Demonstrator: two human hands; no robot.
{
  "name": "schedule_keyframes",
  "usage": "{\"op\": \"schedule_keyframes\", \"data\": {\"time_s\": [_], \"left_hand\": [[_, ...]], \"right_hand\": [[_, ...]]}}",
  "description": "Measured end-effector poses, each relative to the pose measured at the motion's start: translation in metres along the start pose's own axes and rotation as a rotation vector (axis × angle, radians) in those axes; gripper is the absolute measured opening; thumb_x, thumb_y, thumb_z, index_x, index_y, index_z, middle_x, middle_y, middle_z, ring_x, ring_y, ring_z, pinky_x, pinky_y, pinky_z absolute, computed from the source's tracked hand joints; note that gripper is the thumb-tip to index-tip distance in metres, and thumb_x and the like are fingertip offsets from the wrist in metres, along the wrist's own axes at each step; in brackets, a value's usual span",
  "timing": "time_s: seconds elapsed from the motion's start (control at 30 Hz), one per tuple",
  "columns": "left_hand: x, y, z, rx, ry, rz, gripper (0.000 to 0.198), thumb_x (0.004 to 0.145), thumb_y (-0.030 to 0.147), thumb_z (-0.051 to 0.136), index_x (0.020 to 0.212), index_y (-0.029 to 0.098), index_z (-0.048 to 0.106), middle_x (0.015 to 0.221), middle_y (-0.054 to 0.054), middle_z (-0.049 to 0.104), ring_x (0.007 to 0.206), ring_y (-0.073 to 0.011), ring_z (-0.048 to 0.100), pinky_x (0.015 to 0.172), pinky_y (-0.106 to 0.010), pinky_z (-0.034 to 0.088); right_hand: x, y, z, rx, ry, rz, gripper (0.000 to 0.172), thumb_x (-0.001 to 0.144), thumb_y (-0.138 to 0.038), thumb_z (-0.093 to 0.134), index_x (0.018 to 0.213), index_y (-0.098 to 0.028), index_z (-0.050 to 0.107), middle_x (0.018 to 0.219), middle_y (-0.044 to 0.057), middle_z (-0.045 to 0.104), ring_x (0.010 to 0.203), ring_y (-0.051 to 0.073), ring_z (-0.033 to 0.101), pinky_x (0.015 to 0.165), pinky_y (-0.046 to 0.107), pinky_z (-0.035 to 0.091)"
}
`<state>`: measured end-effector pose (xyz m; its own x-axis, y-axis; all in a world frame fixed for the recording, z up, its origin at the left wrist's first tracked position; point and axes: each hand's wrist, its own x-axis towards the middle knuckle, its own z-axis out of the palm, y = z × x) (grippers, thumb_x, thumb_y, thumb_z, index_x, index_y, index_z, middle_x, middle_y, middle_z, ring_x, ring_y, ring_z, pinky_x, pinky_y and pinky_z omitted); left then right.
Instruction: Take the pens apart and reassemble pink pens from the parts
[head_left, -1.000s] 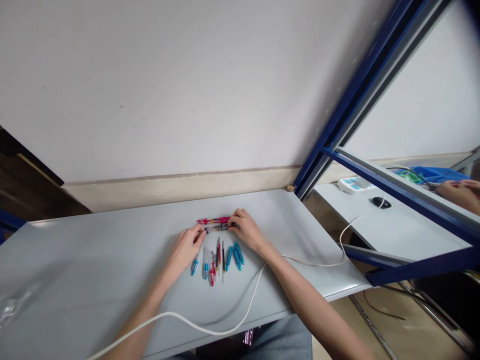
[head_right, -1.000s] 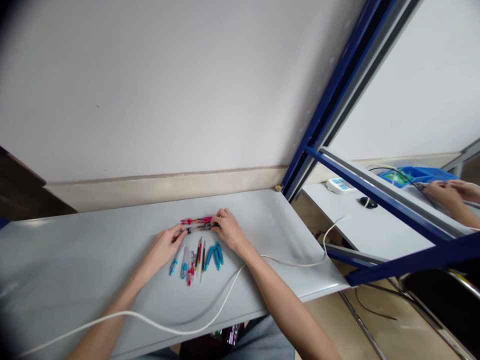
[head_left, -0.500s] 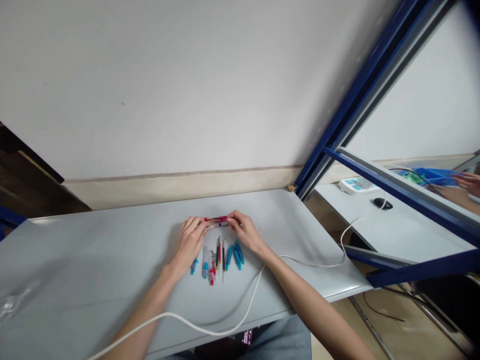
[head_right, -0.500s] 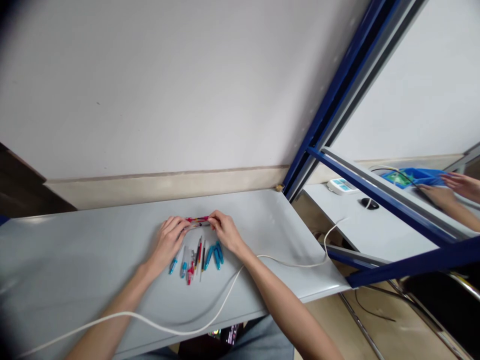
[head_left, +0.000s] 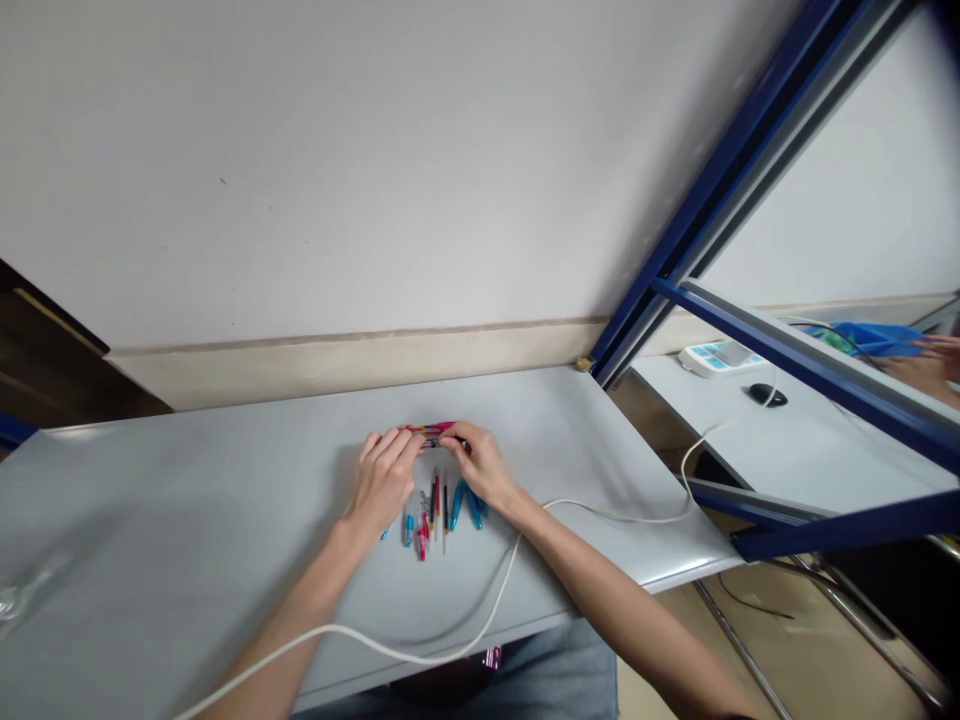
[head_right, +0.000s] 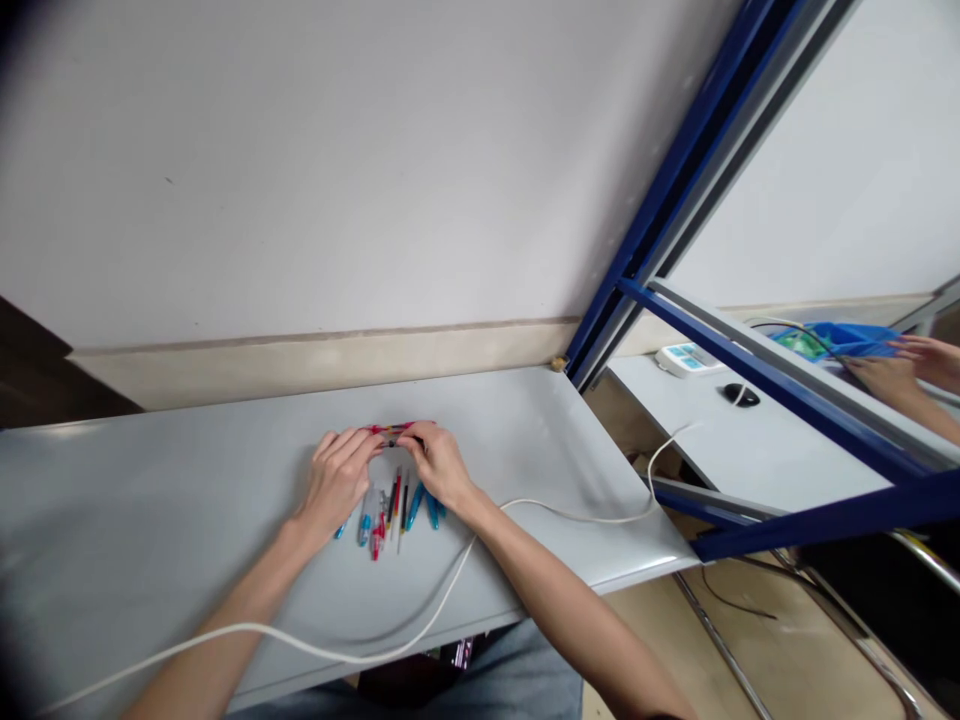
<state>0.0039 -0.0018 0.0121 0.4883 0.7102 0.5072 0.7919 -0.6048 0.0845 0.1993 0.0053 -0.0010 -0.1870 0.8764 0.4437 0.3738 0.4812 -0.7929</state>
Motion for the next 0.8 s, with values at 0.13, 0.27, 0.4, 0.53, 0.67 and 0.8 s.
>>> {"op": "schedule_keyframes", "data": {"time_s": [0.13, 0.27, 0.4, 0.53, 0.67, 0.8], "left_hand": [[0.000, -0.001, -0.001, -0.007, -0.018, -0.060, 0.028, 0.091, 0.001, 0.043, 0.089, 0.018, 0.064, 0.087, -0.006, 0.069, 0.087, -0.0234, 0.062, 0.076, -0.037, 0.040], [0.004, 0.000, -0.005, 0.051, -0.076, -0.044, 0.028, 0.090, 0.000, 0.044, 0.092, 0.019, 0.065, 0.094, -0.007, 0.069, 0.090, -0.0243, 0.062, 0.078, -0.036, 0.042], [0.011, -0.001, -0.006, 0.045, -0.114, -0.039, 0.031, 0.089, -0.001, 0.044, 0.101, 0.018, 0.066, 0.098, -0.009, 0.068, 0.093, -0.0254, 0.062, 0.080, -0.037, 0.044], [0.014, -0.005, 0.000, -0.005, -0.072, -0.071, 0.040, 0.085, -0.003, 0.043, 0.113, 0.017, 0.064, 0.099, -0.010, 0.069, 0.095, -0.0261, 0.063, 0.083, -0.038, 0.046], [0.012, -0.004, 0.005, -0.014, -0.052, -0.012, 0.037, 0.090, 0.000, 0.040, 0.111, 0.018, 0.064, 0.098, -0.010, 0.071, 0.094, -0.0254, 0.064, 0.083, -0.038, 0.046], [0.010, 0.001, 0.005, 0.017, -0.088, -0.037, 0.031, 0.089, 0.000, 0.041, 0.099, 0.019, 0.064, 0.089, -0.009, 0.069, 0.089, -0.0247, 0.065, 0.080, -0.036, 0.045]], "right_hand": [[-0.004, -0.007, -0.001, -0.008, 0.042, -0.101, 0.010, 0.099, -0.028, 0.054, 0.099, -0.020, 0.061, 0.098, 0.008, 0.063, 0.091, 0.021, 0.060, 0.083, 0.033, 0.049], [0.002, -0.010, -0.007, -0.125, -0.110, -0.107, 0.019, 0.102, -0.035, 0.054, 0.111, -0.021, 0.064, 0.100, 0.008, 0.066, 0.091, 0.021, 0.061, 0.086, 0.033, 0.048], [0.013, -0.006, -0.004, -0.251, -0.095, -0.115, 0.032, 0.107, -0.029, 0.041, 0.093, -0.021, 0.068, 0.084, 0.007, 0.065, 0.081, 0.022, 0.056, 0.077, 0.034, 0.046], [0.020, -0.006, -0.002, -0.268, -0.018, -0.172, 0.022, 0.103, -0.022, 0.049, 0.119, -0.020, 0.064, 0.106, 0.010, 0.067, 0.098, 0.025, 0.053, 0.086, 0.038, 0.046], [0.017, -0.008, -0.003, -0.382, -0.127, -0.208, 0.023, 0.105, -0.027, 0.048, 0.112, -0.019, 0.068, 0.096, 0.010, 0.068, 0.092, 0.026, 0.052, 0.085, 0.040, 0.043], [0.007, -0.008, 0.000, -0.310, -0.139, -0.184, 0.030, 0.107, -0.025, 0.041, 0.097, -0.020, 0.069, 0.087, 0.008, 0.067, 0.085, 0.024, 0.052, 0.081, 0.039, 0.043]]}}
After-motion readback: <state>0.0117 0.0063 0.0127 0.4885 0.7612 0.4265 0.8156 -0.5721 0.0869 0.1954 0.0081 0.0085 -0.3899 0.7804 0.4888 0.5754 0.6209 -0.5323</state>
